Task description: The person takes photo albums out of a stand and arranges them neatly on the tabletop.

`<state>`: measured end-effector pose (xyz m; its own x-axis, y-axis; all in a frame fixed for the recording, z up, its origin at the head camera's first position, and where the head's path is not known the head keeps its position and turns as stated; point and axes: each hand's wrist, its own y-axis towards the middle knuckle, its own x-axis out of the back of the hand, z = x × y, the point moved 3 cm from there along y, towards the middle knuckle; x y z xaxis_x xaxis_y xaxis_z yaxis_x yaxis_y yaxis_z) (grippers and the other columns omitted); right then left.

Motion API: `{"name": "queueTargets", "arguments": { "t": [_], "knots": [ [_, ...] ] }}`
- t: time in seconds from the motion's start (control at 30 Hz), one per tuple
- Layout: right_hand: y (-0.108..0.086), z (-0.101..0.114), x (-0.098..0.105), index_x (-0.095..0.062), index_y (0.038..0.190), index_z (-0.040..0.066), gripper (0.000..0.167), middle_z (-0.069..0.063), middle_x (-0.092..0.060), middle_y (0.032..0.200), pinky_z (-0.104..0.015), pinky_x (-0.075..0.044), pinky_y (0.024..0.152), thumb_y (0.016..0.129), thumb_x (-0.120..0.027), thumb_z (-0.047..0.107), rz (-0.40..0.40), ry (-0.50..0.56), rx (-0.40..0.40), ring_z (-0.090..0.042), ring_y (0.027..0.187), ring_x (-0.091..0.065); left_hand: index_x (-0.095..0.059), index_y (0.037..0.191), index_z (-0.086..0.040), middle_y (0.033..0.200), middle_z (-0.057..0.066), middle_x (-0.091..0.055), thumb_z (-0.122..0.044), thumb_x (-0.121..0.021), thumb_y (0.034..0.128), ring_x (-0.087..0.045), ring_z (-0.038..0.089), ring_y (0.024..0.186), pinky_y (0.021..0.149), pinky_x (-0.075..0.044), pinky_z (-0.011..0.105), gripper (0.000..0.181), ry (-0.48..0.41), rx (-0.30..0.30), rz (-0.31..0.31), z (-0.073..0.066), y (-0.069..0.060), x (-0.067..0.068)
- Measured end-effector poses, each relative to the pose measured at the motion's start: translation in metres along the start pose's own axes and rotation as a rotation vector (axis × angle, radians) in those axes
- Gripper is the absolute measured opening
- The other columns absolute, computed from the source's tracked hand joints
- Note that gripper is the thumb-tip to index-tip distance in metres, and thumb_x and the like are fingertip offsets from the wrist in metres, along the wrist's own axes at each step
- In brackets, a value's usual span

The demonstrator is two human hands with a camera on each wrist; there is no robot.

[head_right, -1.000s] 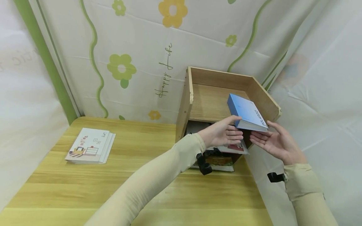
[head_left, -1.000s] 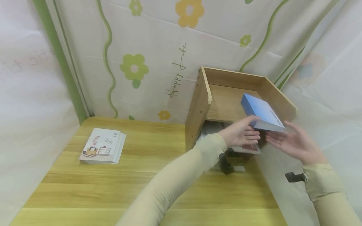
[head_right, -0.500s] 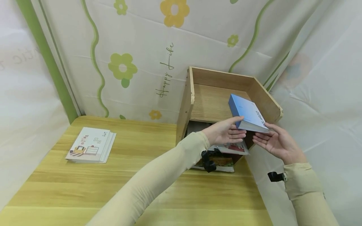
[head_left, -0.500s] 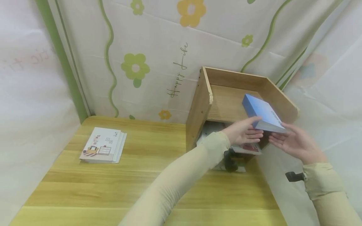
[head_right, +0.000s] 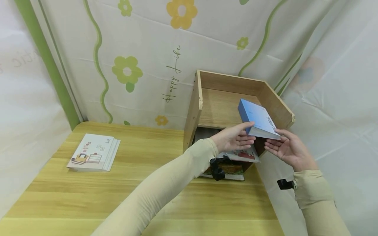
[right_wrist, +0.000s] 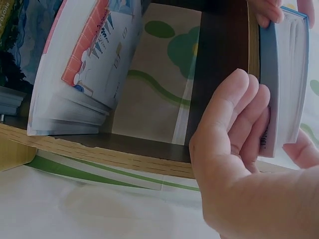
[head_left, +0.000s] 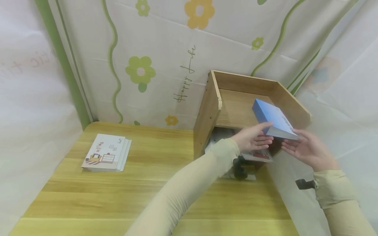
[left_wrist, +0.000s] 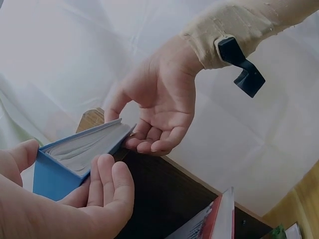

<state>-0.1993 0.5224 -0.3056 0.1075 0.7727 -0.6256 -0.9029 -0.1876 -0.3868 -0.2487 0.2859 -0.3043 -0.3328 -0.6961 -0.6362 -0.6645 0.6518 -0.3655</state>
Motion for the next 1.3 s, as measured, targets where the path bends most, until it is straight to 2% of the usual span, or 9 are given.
{"name": "queueTargets", "arguments": {
  "t": [0.1,0.27,0.33,0.6,0.73,1.0,1.1,1.3],
  "knots": [
    [0.000,0.000,0.001,-0.056,0.106,-0.002,0.028,-0.022,-0.051,0.114,-0.046,-0.042,0.104,0.105,-0.042,0.021,-0.006,-0.002,0.004,-0.035,0.108,-0.053,-0.057,0.110,0.016,0.090,0.023,-0.068,-0.028,-0.079,0.0844,-0.067,0.034,0.098,0.091,-0.053,0.045,0.056,-0.010,-0.003,-0.010,0.001,0.000,0.000],
    [-0.003,-0.002,0.001,-0.054,0.107,-0.001,0.025,-0.023,-0.051,0.114,-0.047,-0.043,0.103,0.105,-0.042,0.020,-0.008,0.002,0.016,-0.036,0.106,-0.054,-0.055,0.113,0.017,0.090,0.023,-0.068,-0.029,-0.080,0.0838,-0.068,0.030,0.084,0.088,-0.055,0.044,0.060,0.000,-0.018,-0.005,0.002,0.001,0.000],
    [-0.004,-0.004,0.000,-0.054,0.107,-0.001,0.025,-0.023,-0.051,0.114,-0.047,-0.043,0.103,0.105,-0.042,0.020,-0.003,0.006,0.017,-0.036,0.105,-0.054,-0.055,0.114,0.017,0.088,0.023,-0.068,-0.029,-0.080,0.0835,-0.068,0.030,0.084,0.088,-0.055,0.045,0.061,0.009,-0.028,-0.004,0.003,0.001,0.001],
    [-0.007,-0.006,-0.001,-0.053,0.108,0.000,0.023,-0.023,-0.051,0.115,-0.047,-0.043,0.103,0.105,-0.041,0.019,-0.012,-0.012,0.036,-0.037,0.105,-0.055,-0.057,0.109,0.015,0.086,0.021,-0.069,-0.032,-0.080,0.0831,-0.069,0.028,0.079,0.083,-0.057,0.043,0.058,0.049,-0.066,-0.003,0.004,0.000,0.003],
    [-0.008,-0.006,-0.002,-0.053,0.111,0.000,0.021,-0.022,-0.053,0.115,-0.047,-0.039,0.107,0.105,-0.041,0.016,-0.007,0.017,0.051,-0.038,0.108,-0.054,-0.057,0.109,0.014,0.087,0.023,-0.068,-0.030,-0.080,0.0839,-0.069,0.030,0.082,0.083,-0.057,0.043,0.056,0.029,-0.076,-0.009,0.004,-0.002,0.003],
    [-0.010,-0.006,-0.007,-0.055,0.110,-0.002,0.019,-0.019,-0.053,0.113,-0.043,-0.037,0.109,0.104,-0.044,0.012,-0.040,0.078,0.058,-0.035,0.108,-0.053,-0.063,0.101,0.003,0.092,0.028,-0.065,-0.019,-0.078,0.0859,-0.067,0.041,0.095,0.085,-0.056,0.046,0.030,-0.081,-0.132,-0.030,0.005,-0.005,-0.005],
    [-0.011,-0.007,-0.008,-0.056,0.109,-0.002,0.019,-0.019,-0.054,0.113,-0.043,-0.038,0.108,0.104,-0.044,0.012,-0.043,0.086,0.058,-0.034,0.108,-0.054,-0.062,0.101,0.004,0.095,0.029,-0.063,-0.017,-0.077,0.0860,-0.067,0.043,0.095,0.084,-0.056,0.046,0.030,-0.093,-0.148,-0.044,0.005,-0.007,-0.006],
    [-0.011,-0.007,-0.008,-0.057,0.109,-0.002,0.020,-0.018,-0.056,0.113,-0.044,-0.039,0.107,0.105,-0.042,0.011,-0.032,0.075,0.058,-0.032,0.108,-0.055,-0.060,0.104,0.007,0.102,0.034,-0.062,-0.014,-0.079,0.0837,-0.067,0.044,0.094,0.082,-0.057,0.047,0.035,-0.059,-0.170,-0.083,0.003,-0.010,-0.005]
  ]
}}
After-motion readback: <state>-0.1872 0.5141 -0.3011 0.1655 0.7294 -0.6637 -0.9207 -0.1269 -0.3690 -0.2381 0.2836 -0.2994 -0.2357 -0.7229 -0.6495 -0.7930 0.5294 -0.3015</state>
